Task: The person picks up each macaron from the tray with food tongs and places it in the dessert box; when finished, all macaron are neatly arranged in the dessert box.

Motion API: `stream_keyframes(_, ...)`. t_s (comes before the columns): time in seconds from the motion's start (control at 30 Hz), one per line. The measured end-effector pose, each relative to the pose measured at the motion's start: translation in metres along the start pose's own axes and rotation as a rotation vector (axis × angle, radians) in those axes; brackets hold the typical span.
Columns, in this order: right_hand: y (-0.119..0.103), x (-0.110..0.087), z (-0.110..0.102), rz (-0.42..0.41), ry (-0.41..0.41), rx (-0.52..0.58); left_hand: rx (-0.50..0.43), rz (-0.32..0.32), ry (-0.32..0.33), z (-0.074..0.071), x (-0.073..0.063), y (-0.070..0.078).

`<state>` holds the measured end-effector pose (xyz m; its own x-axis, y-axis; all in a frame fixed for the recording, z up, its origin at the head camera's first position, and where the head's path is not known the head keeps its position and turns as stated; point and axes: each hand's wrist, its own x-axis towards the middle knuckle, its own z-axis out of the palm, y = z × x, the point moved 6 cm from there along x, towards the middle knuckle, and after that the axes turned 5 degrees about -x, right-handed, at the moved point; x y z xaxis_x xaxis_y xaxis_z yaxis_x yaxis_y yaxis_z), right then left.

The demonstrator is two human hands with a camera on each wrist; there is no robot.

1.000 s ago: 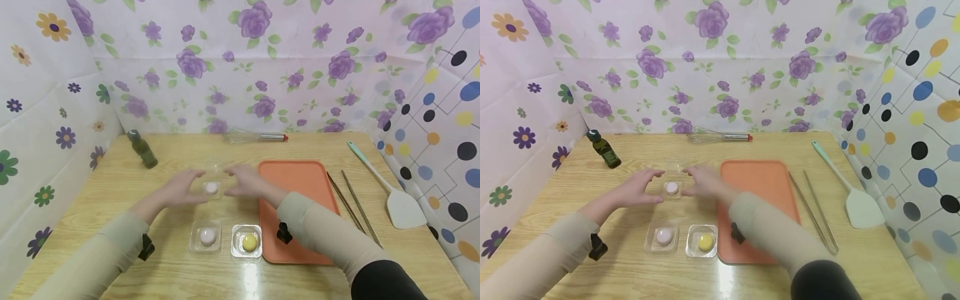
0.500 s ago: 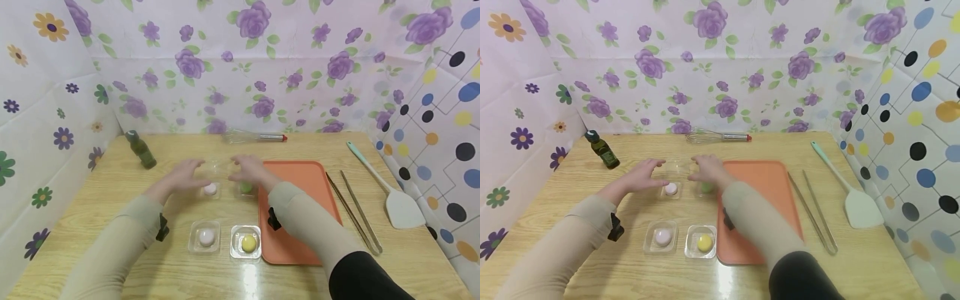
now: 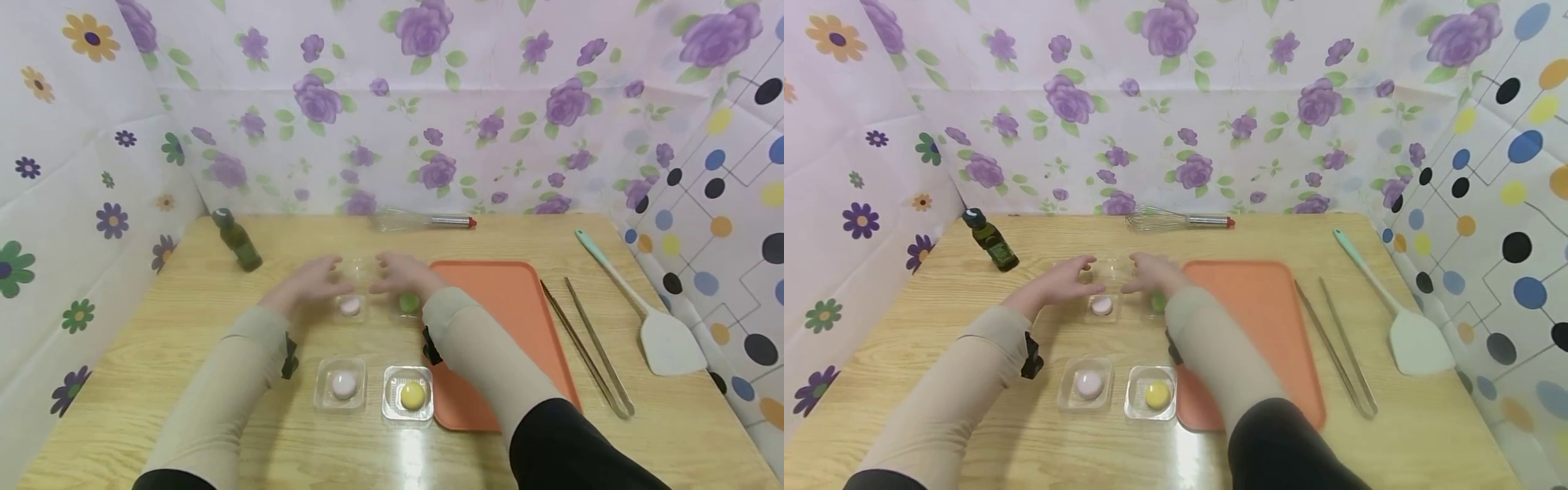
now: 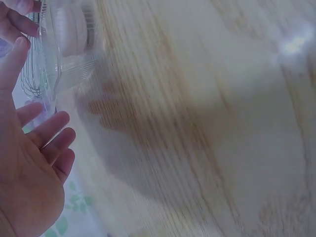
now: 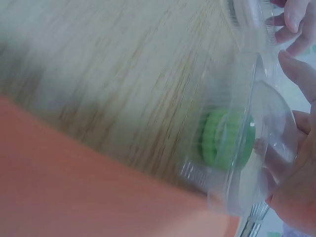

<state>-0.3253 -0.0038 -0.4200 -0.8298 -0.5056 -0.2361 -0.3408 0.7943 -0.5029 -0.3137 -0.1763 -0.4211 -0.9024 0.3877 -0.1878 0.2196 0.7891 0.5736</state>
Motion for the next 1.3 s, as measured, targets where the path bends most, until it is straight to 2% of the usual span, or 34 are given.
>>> stream_keyframes(0.23, -0.005, 0.005, 0.002, 0.009, -0.021, -0.026, 0.028, -0.014, -0.001, -0.001, 0.002, -0.003)
stream_keyframes(0.33, -0.005, 0.005, 0.000, 0.003, -0.013, -0.012, -0.005, -0.034, 0.025, -0.003, 0.002, -0.002)
stream_keyframes(0.47, -0.006, 0.003, -0.005, -0.020, 0.015, 0.002, -0.030, -0.022, 0.080, -0.009, 0.002, 0.003)
stream_keyframes(0.8, -0.008, -0.012, -0.015, -0.062, 0.073, 0.228, -0.053, 0.044, 0.152, -0.017, -0.003, 0.012)
stream_keyframes(1.03, -0.010, -0.015, -0.015, -0.110, 0.109, 0.380, -0.058, 0.098, 0.186, -0.021, -0.015, 0.020)
stream_keyframes(1.13, -0.011, -0.015, -0.015, -0.117, 0.110, 0.404, -0.036, 0.129, 0.195, -0.023, -0.019, 0.023)
stream_keyframes(1.3, -0.013, -0.017, -0.016, -0.127, 0.112, 0.375, 0.005, 0.183, 0.199, -0.023, -0.023, 0.029)
